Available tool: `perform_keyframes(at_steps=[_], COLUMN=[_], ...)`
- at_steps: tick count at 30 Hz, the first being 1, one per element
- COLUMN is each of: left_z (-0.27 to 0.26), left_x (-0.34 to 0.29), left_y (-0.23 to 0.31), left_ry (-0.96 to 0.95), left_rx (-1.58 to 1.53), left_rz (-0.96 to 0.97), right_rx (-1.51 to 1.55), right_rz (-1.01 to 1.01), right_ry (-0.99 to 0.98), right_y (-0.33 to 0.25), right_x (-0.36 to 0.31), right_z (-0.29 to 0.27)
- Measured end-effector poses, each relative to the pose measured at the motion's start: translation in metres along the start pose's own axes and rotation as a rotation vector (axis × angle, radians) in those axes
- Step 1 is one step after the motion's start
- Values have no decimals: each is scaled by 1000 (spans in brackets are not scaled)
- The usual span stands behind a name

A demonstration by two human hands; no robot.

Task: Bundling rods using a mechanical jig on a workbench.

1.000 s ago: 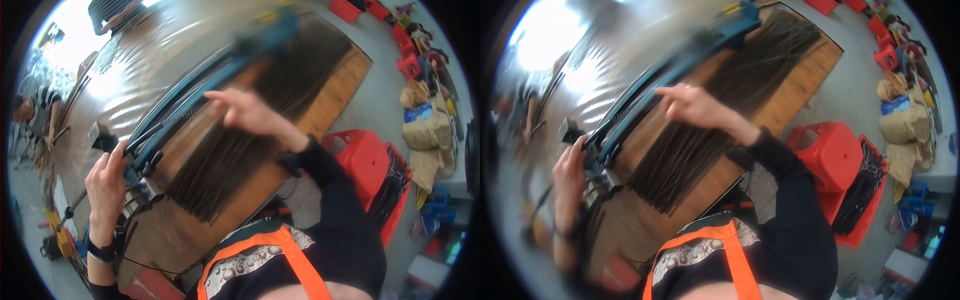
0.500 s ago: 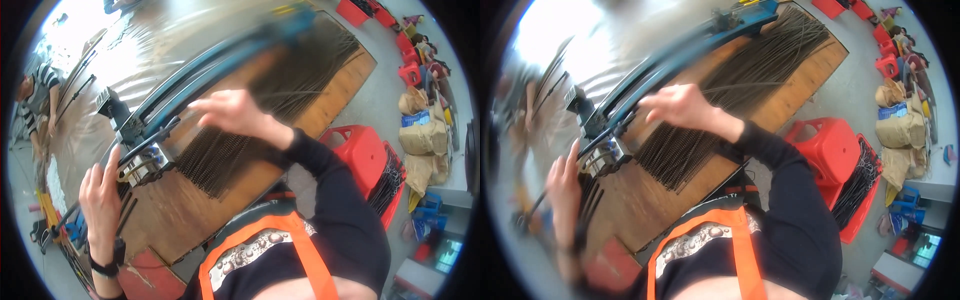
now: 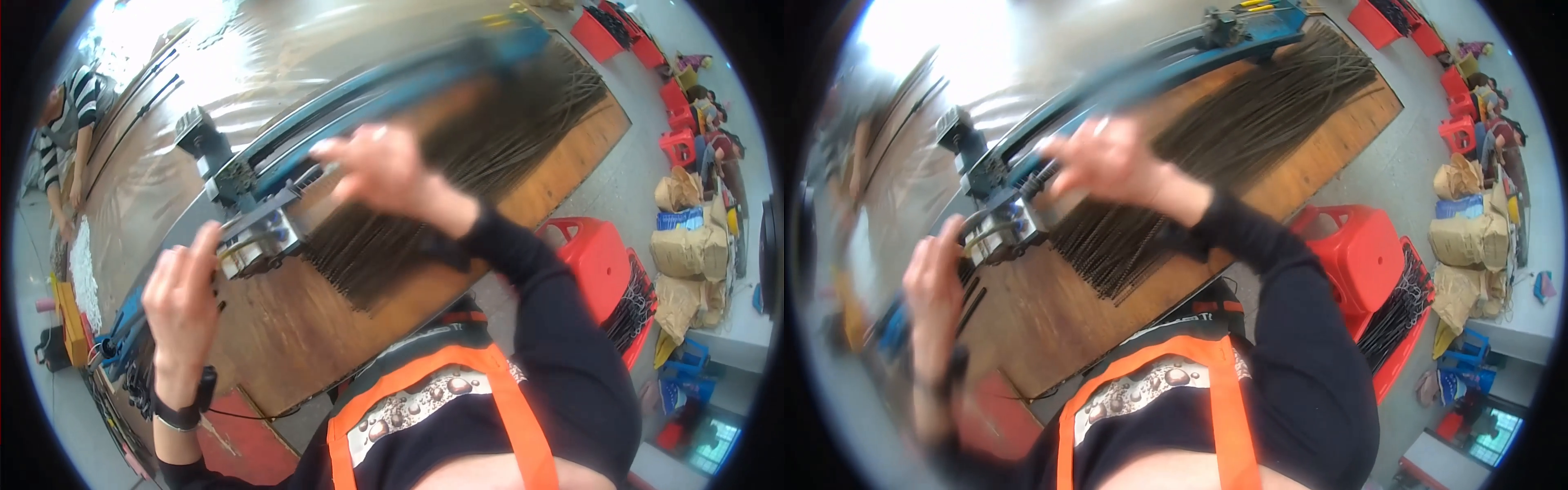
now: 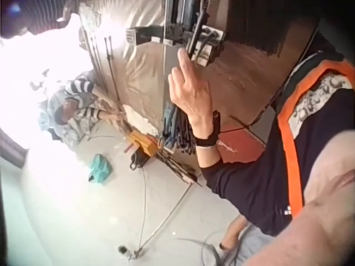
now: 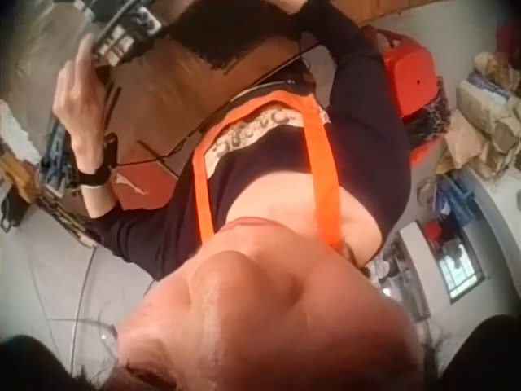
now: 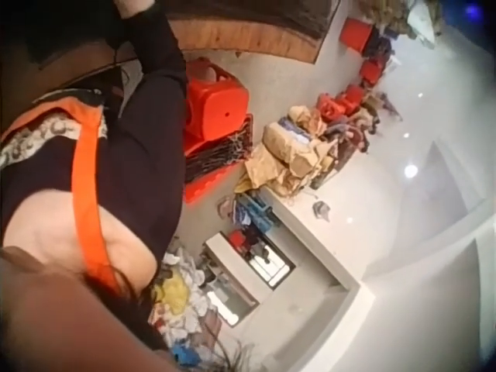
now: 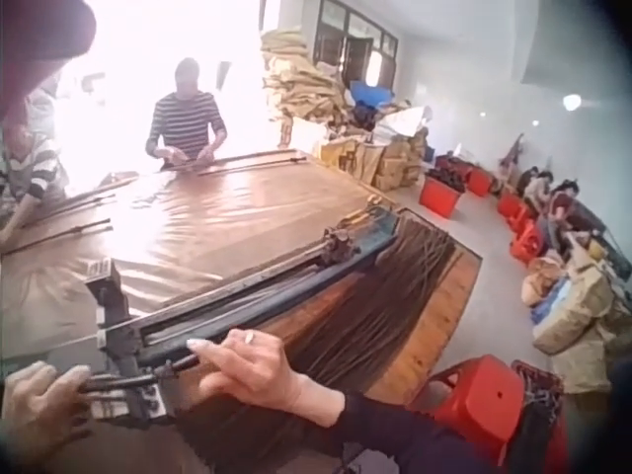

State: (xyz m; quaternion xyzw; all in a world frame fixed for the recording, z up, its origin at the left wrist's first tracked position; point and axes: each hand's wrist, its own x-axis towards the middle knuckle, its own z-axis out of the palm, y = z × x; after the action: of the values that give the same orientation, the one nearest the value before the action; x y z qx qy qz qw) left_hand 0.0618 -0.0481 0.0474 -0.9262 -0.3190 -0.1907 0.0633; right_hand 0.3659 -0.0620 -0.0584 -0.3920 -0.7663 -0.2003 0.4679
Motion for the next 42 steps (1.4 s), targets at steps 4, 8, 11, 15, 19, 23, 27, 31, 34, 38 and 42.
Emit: perform_keyframes(at_steps=[4, 8, 11, 15, 19, 23, 27, 31, 34, 38, 42], left_z=[-51, -80, -79, -79, -72, -67, -66, -58, -59, -49, -2], left_x=[-36, -35, -40, -72, -113, -127, -122, -117, -124, -127, -81], left_y=[-72, -78, -72, -80, -91, -93, -96, -100, -111, -120, -95], left_ry=[261, 387, 330, 325, 347, 288, 281, 214, 165, 115, 21], left_rx=[115, 51, 27, 22, -9, -44, -32, -37, 9, 74, 99], left_rz=[-396, -395, -422, -457, -449, -569, -565, -587, -565, -473, -327], right_rx=[-39, 297, 651, 729, 589, 572, 509, 240, -148, -175, -393], right_rz=[173, 465, 518, 210, -102, -111, -94, -213, -315, -50, -1], right_ry=[-58, -284, -362, -310, -263, -358, -571, -584, -340, -376, -376], right_y=[55, 32, -3, -22, -23, -19, -32, -26, 24, 91, 123], right_x=[-33, 5, 61, 106, 112, 114, 124, 123, 90, 39, 26], right_z=[-11, 18, 43, 100, 125, 140, 157, 144, 97, 18, -36])
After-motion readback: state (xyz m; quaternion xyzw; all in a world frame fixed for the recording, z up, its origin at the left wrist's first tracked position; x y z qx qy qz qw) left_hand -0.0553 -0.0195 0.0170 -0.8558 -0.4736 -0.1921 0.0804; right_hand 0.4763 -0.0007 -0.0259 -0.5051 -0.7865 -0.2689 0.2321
